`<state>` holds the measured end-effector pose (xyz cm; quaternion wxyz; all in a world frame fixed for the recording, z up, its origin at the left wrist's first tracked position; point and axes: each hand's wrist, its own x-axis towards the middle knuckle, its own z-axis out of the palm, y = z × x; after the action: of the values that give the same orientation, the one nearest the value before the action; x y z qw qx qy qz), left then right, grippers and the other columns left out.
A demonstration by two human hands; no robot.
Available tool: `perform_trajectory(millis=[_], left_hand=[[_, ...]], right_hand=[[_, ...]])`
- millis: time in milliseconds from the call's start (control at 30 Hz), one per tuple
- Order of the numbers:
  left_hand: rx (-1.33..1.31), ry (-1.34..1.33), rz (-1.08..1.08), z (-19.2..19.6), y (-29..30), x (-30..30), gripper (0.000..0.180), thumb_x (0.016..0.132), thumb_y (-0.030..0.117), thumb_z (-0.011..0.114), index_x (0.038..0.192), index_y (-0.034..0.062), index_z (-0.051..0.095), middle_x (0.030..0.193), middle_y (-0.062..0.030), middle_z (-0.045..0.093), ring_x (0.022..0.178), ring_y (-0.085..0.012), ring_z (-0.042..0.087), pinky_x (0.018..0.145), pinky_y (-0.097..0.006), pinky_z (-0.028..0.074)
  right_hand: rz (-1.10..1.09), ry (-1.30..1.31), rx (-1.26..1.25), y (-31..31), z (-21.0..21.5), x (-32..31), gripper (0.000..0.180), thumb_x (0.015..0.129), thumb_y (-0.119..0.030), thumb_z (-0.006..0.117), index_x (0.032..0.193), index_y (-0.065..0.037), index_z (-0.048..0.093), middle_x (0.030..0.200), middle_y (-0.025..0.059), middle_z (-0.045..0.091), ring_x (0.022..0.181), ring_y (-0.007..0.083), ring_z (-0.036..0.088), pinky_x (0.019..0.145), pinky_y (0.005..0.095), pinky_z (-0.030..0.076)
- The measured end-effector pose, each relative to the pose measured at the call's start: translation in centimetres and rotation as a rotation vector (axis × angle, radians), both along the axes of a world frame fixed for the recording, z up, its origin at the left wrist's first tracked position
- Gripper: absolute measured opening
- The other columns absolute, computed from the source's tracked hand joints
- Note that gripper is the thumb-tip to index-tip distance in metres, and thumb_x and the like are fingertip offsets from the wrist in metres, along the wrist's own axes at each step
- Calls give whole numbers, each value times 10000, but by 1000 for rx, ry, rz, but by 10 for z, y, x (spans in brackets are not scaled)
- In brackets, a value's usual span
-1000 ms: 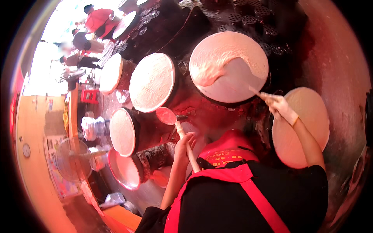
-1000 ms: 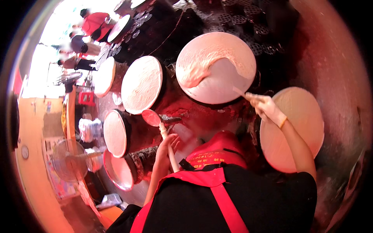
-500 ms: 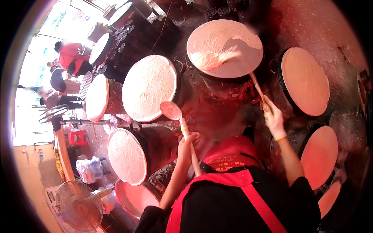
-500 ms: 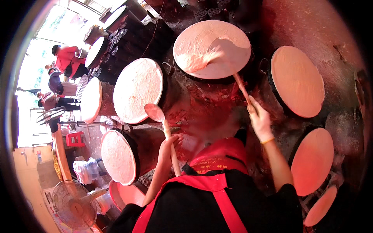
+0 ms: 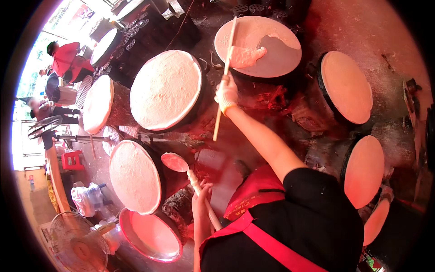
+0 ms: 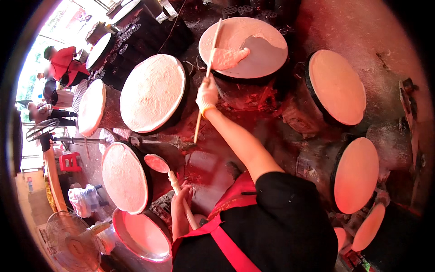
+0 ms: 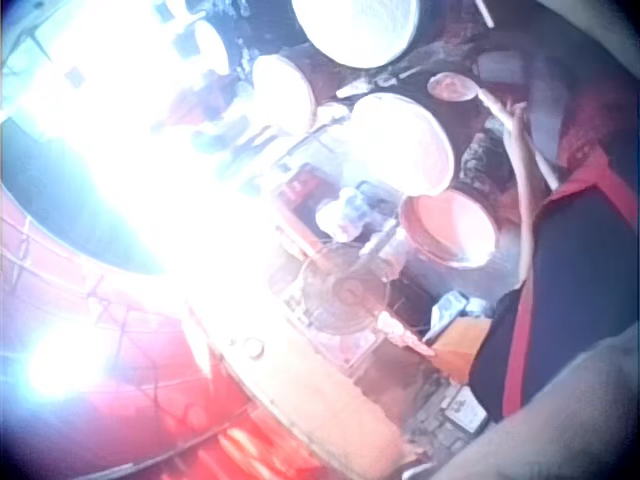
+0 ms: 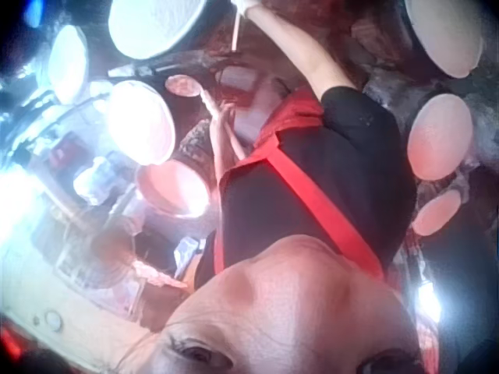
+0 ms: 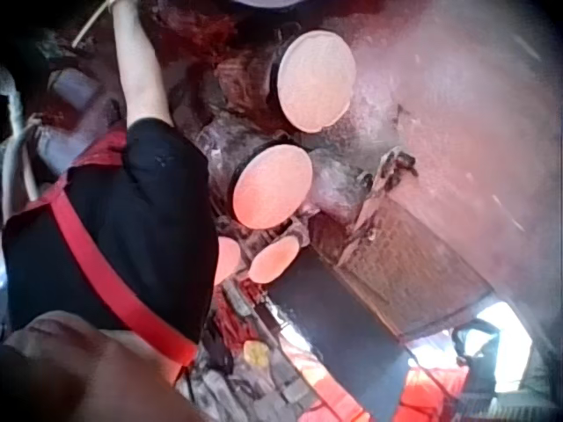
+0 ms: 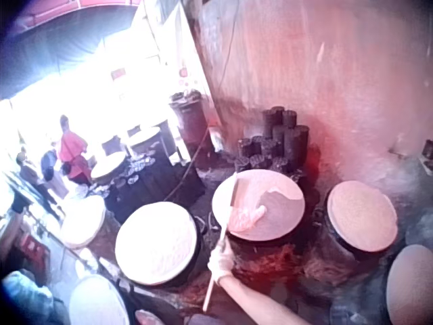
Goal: The person prepares crepes on several circular griddles by pouring batter from a ladle and spreading it thin with a wooden stick. The person also uses the stick to flip the crepes once they are cooked.
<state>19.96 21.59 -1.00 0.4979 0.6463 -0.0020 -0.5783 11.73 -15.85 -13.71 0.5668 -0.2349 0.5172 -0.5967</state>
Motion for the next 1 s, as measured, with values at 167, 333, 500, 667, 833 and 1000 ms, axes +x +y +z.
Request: perform_trajectory(millis=[167,333,500,667,833,1000], left_hand=[[-4,-26,-48,11,-26,-24,283,873,159,627,1087,-24,607,1253,-85,532,1136,-154,536,991,-280,405],[-98,-33,-137,3,-41,-36,237,885,179,598,1016,-9,659,1182,-89,581,1199,-168,491,1011,-307,379],[-115,-39,-184,28,-77,-72,222,904,185,576,994,9,674,1192,-70,584,1230,-159,458,1009,-315,370],[-147,-89,-236,27,-96,-92,237,910,198,580,1079,42,640,1138,-14,616,1102,-124,517,972,-291,378],[-147,-138,-320,45,-127,-131,258,913,200,576,1114,45,625,1155,-28,616,1106,-122,508,973,-302,374],[-186,-130,-287,43,-150,-160,267,909,205,586,1114,39,628,1110,-13,613,1019,-96,514,930,-285,390]], right_hand=[[42,-175,95,83,61,-93,409,995,-361,453,1391,-267,419,581,-22,413,357,82,352,285,258,300],[-21,-280,86,66,70,-167,309,996,-367,446,1285,-258,460,596,-2,431,353,92,359,291,268,295],[395,-169,123,67,79,-144,280,980,-380,492,1184,-189,508,650,16,475,365,86,349,317,252,288],[528,-184,237,87,70,-273,358,976,-307,490,1331,-267,456,640,18,488,344,75,329,304,245,285],[418,-290,140,48,75,-314,311,989,-341,474,1286,-249,478,637,9,491,369,79,349,323,241,268],[798,-120,172,56,73,-335,363,996,-297,465,1354,-242,444,648,24,493,370,72,329,333,229,266]])
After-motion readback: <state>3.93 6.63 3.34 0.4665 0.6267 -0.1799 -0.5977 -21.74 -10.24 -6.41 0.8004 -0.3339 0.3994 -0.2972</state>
